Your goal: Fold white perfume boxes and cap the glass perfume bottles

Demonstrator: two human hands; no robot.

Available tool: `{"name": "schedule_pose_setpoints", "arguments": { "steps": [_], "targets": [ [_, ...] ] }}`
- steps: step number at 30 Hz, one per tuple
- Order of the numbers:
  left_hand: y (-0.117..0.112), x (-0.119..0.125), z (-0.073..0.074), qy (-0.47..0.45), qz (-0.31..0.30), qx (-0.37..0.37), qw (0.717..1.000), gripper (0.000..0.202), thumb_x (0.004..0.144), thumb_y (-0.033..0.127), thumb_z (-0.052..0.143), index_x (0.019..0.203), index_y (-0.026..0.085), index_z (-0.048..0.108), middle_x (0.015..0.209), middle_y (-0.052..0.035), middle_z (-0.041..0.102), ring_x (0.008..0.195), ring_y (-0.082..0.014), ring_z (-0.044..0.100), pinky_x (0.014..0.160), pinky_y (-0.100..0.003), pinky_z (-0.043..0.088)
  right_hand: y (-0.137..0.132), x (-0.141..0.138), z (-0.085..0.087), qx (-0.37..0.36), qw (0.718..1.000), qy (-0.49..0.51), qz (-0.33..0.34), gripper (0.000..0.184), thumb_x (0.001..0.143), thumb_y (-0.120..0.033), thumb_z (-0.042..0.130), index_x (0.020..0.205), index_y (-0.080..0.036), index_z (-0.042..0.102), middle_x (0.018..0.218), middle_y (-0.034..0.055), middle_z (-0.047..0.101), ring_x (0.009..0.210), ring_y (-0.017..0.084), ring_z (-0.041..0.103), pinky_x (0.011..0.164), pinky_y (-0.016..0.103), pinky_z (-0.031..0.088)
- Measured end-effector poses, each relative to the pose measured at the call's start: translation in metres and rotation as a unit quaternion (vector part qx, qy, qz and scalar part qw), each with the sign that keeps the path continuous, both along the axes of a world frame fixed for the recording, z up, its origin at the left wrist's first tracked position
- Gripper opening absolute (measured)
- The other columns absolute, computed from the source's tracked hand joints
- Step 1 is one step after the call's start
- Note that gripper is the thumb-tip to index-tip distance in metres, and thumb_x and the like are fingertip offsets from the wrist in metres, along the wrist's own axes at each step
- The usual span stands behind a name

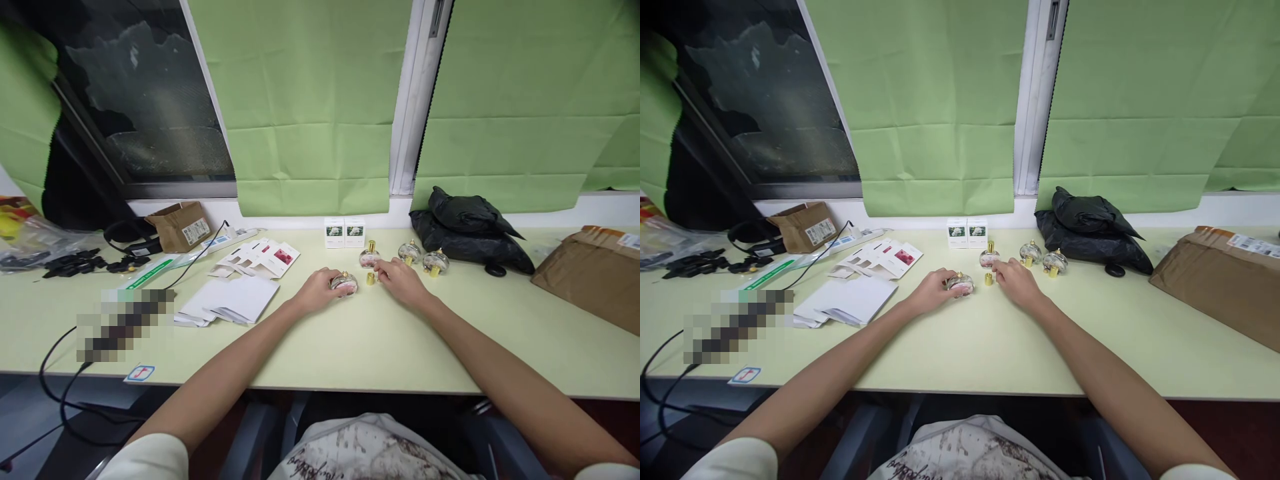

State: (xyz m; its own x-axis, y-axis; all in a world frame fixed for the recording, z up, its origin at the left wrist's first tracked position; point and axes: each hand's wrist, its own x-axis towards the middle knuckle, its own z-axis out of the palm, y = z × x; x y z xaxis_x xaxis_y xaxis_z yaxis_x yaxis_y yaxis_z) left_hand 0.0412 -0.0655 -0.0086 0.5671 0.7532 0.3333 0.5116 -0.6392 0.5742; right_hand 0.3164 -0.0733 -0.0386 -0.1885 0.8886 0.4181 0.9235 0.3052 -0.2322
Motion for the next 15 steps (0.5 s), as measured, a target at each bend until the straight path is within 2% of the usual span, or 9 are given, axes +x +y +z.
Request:
{"name": "schedule_pose_setpoints", "arguments": {
  "steps": [9, 15],
  "targets": [
    [0.001, -0.001, 0.001, 0.007, -0.005, -0.002, 1.0, 0.044, 0.089, 0.065, 0.064, 0.079, 0.022, 0.063, 0.079, -0.0025, 0.066, 0.08, -0.0219, 0.057, 0.07, -0.034, 0.038, -0.002, -0.001, 0.003, 0.0, 1.0, 0.02, 0.012, 0.03, 0.099, -0.014, 0.045, 0.111, -0.024, 0.07, 0.095, 0.0074, 0.071, 0.099, 0.025, 0.059, 0.078, 0.032, 0.041],
    [0.002, -0.002, 0.0, 0.021, 0.015, 0.017, 1.0, 0.046, 0.087, 0.066, 0.065, 0.077, 0.022, 0.061, 0.076, -0.0031, 0.064, 0.081, -0.023, 0.057, 0.07, -0.033, 0.037, -0.014, -0.007, 0.013, 0.098, 0.983, 0.113, 0.105, 0.05, 0.094, -0.003, 0.038, 0.135, -0.022, 0.058, 0.112, 0.0066, 0.074, 0.101, 0.027, 0.056, 0.091, 0.04, 0.046]
  ]
}}
